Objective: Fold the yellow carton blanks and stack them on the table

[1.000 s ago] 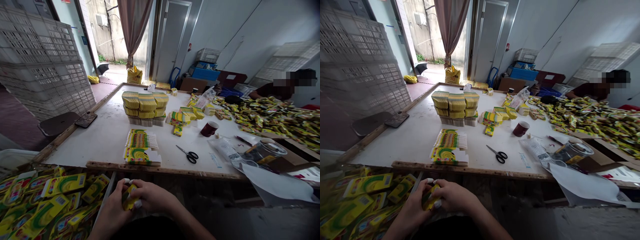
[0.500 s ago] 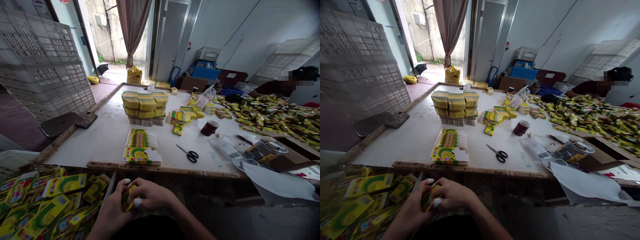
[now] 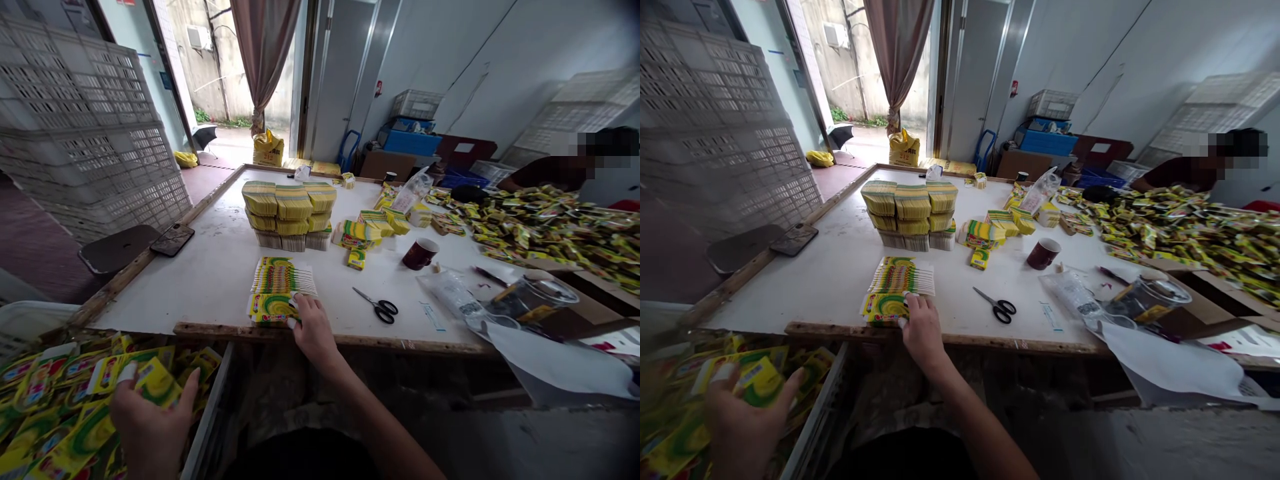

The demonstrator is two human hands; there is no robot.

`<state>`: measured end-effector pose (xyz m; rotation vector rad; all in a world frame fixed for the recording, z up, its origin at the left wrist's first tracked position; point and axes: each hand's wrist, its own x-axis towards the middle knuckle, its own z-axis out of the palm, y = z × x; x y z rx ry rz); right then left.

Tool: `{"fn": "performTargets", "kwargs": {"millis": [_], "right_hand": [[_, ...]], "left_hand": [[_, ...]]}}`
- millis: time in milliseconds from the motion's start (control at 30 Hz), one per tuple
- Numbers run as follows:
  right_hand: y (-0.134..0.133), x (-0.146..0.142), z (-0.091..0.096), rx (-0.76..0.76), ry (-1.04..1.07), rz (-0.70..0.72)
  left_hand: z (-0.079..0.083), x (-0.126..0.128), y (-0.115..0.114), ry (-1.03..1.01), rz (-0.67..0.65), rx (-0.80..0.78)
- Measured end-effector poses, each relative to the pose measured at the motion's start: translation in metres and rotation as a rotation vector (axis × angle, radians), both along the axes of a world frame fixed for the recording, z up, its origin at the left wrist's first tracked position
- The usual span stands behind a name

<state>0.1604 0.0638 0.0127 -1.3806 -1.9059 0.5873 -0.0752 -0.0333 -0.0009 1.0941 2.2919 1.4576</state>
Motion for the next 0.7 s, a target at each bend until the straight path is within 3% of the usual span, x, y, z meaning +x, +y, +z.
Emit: {"fn": "performTargets", "kwargs": {"millis": [100, 200, 300, 367, 433, 500, 567, 633, 700], "right_hand": [[0.011, 0.005, -0.003, -0.01, -0.025, 0.007], [0.009, 0.007, -0.003, -0.007, -0.007, -0.003], [-0.002, 0.005, 0.001, -0.031, 0.046, 0.005], [-0.015, 0.0, 0.004, -0.109, 0.125, 0.102], [-0.034, -0.011, 0.004, -0.277, 0.291, 0.285], [-0.055, -0.024, 0.003, -0.483, 0.511, 0.44], [-0.073, -0.037, 0.002, -0.595, 0.716, 0.469], [-0.082, -0.045, 0.002, -0.608, 0.771, 0.478], [-0.083, -0.047, 0.001, -0.589, 0.725, 0.466]], "left_hand": [[-0.005, 0.015, -0.001, -0.035, -0.107, -0.064], [-0.015, 0.045, -0.001, -0.268, -0.309, 0.007], [-0.02, 0.069, -0.001, -0.493, -0.426, 0.061], [-0.018, 0.078, -0.002, -0.653, -0.497, 0.113], [-0.01, 0.084, -0.002, -0.819, -0.541, 0.16], [0.0, 0.087, 0.0, -0.933, -0.494, 0.206], [0.01, 0.089, 0.003, -0.98, -0.371, 0.296], [0.016, 0.089, 0.007, -0.982, -0.287, 0.373], [0.016, 0.089, 0.01, -0.941, -0.283, 0.366]]}}
